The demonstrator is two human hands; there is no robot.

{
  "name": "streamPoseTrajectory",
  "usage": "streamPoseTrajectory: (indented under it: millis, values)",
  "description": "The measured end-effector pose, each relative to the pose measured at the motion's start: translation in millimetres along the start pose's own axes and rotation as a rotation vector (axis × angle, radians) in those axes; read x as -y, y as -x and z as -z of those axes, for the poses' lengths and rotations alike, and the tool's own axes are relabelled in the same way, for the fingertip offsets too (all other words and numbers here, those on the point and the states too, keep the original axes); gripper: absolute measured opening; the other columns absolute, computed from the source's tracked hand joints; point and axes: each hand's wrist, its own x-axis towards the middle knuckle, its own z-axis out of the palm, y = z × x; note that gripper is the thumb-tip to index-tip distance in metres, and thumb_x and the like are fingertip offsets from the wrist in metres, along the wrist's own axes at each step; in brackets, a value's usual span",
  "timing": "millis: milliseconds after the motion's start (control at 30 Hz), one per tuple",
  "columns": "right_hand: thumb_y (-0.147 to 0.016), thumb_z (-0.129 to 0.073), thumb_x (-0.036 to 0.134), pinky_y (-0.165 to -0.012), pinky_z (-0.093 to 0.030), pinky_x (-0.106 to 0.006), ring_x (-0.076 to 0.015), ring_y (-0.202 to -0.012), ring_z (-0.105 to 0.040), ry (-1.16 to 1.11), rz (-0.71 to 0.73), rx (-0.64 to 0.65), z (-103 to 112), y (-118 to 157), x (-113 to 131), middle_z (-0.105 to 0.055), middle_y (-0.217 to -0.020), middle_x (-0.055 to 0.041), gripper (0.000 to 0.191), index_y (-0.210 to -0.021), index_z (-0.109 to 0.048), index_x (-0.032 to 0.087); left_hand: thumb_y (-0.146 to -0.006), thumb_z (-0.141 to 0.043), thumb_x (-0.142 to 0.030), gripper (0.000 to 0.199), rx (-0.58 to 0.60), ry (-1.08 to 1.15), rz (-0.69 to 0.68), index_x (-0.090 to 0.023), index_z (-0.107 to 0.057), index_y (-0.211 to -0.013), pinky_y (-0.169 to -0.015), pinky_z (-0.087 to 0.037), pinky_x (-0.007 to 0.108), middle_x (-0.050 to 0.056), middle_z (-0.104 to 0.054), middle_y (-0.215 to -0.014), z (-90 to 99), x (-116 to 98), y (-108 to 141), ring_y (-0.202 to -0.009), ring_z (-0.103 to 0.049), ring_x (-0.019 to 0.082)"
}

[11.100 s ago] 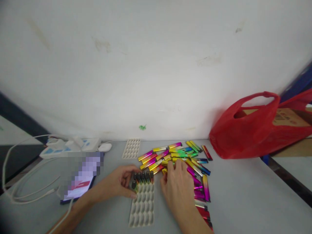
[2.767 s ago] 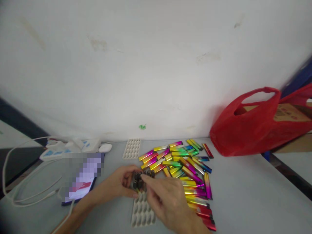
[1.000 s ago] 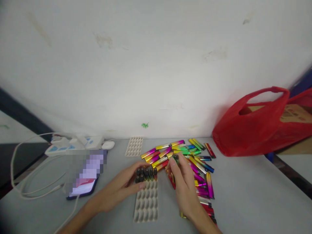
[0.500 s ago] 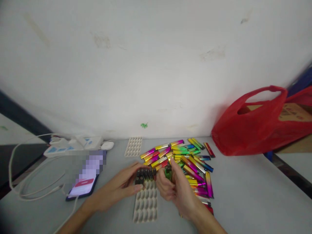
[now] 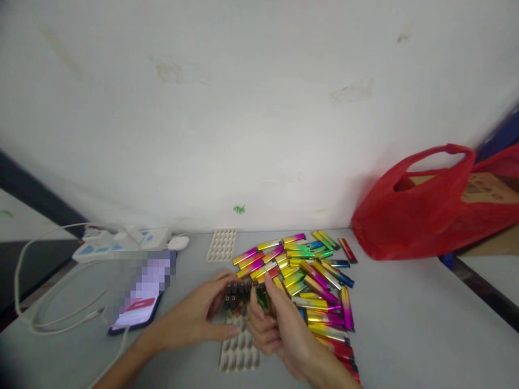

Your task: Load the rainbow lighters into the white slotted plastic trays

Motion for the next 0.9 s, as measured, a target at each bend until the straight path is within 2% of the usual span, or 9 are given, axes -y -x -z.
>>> streamPoseTrajectory:
  millis: [100, 333, 700, 900]
  values:
    - [-0.097, -0.063, 0.079, -0.043, -0.007, -0.023, -0.0075, -0.048, -0.008, -0.015, -0.004, 0.030, 1, -1, -2, -0.020, -0.055, 0.0119, 0.068, -0.067, -0.037, 0.024, -0.077, -0.098, -0.046, 0.070, -0.015, -0.001, 0.000, -0.024, -0.072, -0.138, -0.118, -0.049, 0.042, 0.010, -0.067, -0.142, -1.6, 2, 0, -0.128, -0.063, 0.033]
    - [-0.090, -0.067, 0.079, -0.041, -0.008, -0.024, -0.0056, -0.042, -0.010, -0.016, 0.017, -0.033, -3, -4, -10, -0.022, -0.050, 0.0128, 0.068, -0.062, -0.037, 0.025, -0.074, -0.098, -0.038, 0.072, 0.034, 0.000, -0.005, -0.025, -0.070, -0.139, -0.117, -0.049, 0.043, 0.010, -0.069, -0.138, 1.6, 9, -3, -0.130, -0.061, 0.035]
    - [-0.086, -0.066, 0.080, -0.041, -0.006, -0.024, -0.0058, -0.041, -0.011, 0.017, -0.035, -0.107, -1, -7, -18, -0.022, -0.051, 0.0128, 0.065, -0.065, -0.039, 0.025, -0.074, -0.097, -0.034, 0.068, 0.035, 0.051, -0.001, -0.025, -0.072, -0.137, -0.118, -0.049, 0.045, 0.009, -0.070, -0.135, 0.3, 6, -4, -0.130, -0.061, 0.035]
    - [-0.086, -0.066, 0.081, -0.041, -0.005, -0.024, -0.0058, -0.042, -0.010, 0.042, -0.021, -0.088, -3, -5, -20, -0.021, -0.052, 0.0132, 0.065, -0.066, -0.039, 0.025, -0.074, -0.098, -0.036, 0.066, 0.024, 0.013, 0.011, -0.025, -0.073, -0.134, -0.116, -0.051, 0.043, 0.009, -0.070, -0.137, 0.6, 8, -4, -0.132, -0.061, 0.035]
